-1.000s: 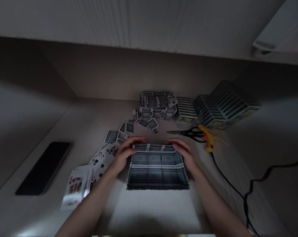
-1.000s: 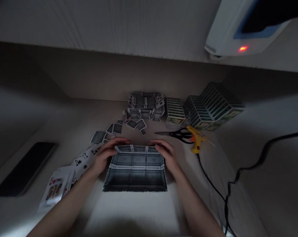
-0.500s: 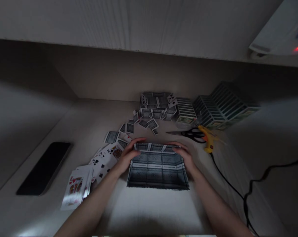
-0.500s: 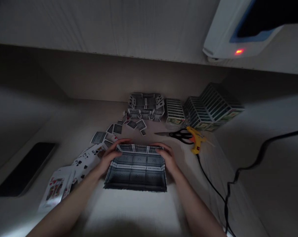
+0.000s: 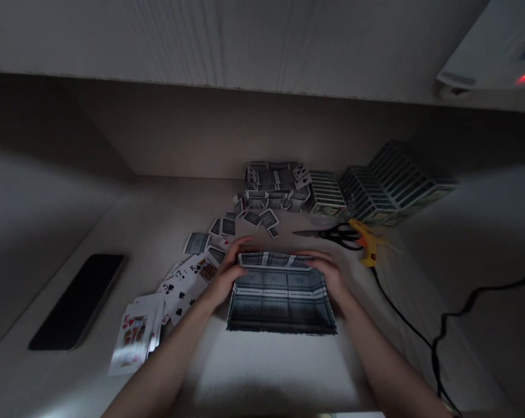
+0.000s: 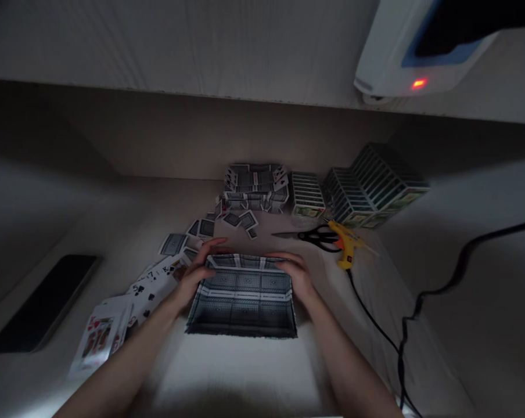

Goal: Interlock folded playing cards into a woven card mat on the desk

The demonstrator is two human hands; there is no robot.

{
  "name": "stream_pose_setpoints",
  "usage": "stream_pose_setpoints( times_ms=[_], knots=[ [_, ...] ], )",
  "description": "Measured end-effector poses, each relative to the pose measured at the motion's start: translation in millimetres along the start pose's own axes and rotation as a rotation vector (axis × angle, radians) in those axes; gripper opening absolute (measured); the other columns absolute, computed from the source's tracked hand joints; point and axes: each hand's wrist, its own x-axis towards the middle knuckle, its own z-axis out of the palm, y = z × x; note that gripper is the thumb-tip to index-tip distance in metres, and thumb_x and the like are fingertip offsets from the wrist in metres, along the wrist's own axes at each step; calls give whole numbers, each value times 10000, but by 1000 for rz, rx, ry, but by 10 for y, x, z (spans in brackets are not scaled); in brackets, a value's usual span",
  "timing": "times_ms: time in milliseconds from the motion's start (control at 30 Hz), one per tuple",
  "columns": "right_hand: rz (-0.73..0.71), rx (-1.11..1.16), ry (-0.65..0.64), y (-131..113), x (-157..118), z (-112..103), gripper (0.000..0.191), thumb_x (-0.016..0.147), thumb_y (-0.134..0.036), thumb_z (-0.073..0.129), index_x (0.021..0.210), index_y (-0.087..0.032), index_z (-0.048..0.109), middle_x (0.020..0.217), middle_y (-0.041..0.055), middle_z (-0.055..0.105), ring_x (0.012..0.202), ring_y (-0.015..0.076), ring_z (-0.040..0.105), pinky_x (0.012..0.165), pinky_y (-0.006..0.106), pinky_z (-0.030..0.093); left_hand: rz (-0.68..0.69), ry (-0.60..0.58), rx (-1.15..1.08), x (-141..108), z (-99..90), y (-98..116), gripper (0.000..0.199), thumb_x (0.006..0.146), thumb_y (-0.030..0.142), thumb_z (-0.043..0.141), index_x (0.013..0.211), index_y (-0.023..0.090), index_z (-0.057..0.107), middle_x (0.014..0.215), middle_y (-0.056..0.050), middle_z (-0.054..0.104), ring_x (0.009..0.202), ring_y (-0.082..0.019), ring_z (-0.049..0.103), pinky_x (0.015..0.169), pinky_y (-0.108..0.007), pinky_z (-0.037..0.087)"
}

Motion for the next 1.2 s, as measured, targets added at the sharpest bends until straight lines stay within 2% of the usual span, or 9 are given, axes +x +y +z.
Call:
stream_pose_setpoints(
  times_ms=[267,333,433,567,667,767,867,967,1200],
  knots=[
    [-191,-89,320,81,-56,-35,259,650,-242,475,764,-250,708,807,27,700,813,243,602,702,355,448,45,126,-165,37,-1,80,435,720,298,477,1127,157,538,1198,-81,562,1121,-256,490,928,-363,364],
    [-267,-124,283,61,-102,-26,243,690,-274,484,787,-245,705,822,30,697,830,241,600,721,352,442,52,207,-125,28,-15,82,437,715,302,490,1122,155,552,1197,-79,567,1117,-254,496,928,-360,367],
    [-315,-176,173,18,-145,-57,273,759,-356,474,827,-220,700,864,52,690,841,238,597,747,354,434,47,412,17,23,-60,51,347,699,287,520,1006,154,613,1084,-66,629,1039,-233,543,890,-340,392],
    [-201,-18,5,18,-96,-95,349,778,-416,443,833,-180,695,835,83,687,722,219,605,660,348,459,30,647,19,14,-122,9,195,713,295,491,774,163,621,777,-24,668,787,-191,605,742,-307,449],
    [-136,170,-77,43,-31,-20,320,768,-370,469,934,-185,670,1003,88,664,942,249,589,805,385,458,23,629,44,-19,-95,20,240,749,315,427,726,169,615,723,-21,650,729,-182,593,700,-296,444],
    [-139,238,-150,39,-10,119,409,765,-366,482,1137,-222,574,1243,59,540,1192,243,435,983,417,341,6,481,112,-71,10,54,277,771,340,414,796,171,632,823,-36,650,820,-201,579,760,-311,420],
    [-175,192,-174,3,-42,228,528,757,-419,496,1257,-254,462,1336,26,447,1264,223,343,1038,410,264,22,306,118,-112,122,76,262,756,312,477,949,190,606,1003,-40,625,972,-218,546,858,-327,386],
    [-145,102,-190,-12,-78,261,533,731,-422,552,1238,-273,485,1337,6,446,1262,228,345,1050,397,240,81,214,99,-132,181,55,335,732,264,534,1062,211,548,1136,-44,576,1091,-220,492,934,-338,345],
    [-176,-8,48,109,-77,227,341,702,-357,618,1031,-271,636,1073,19,639,1036,238,540,934,384,369,88,519,465,-183,173,-72,113,732,240,544,809,197,614,792,-10,641,796,-195,571,760,-312,416]
  ],
)
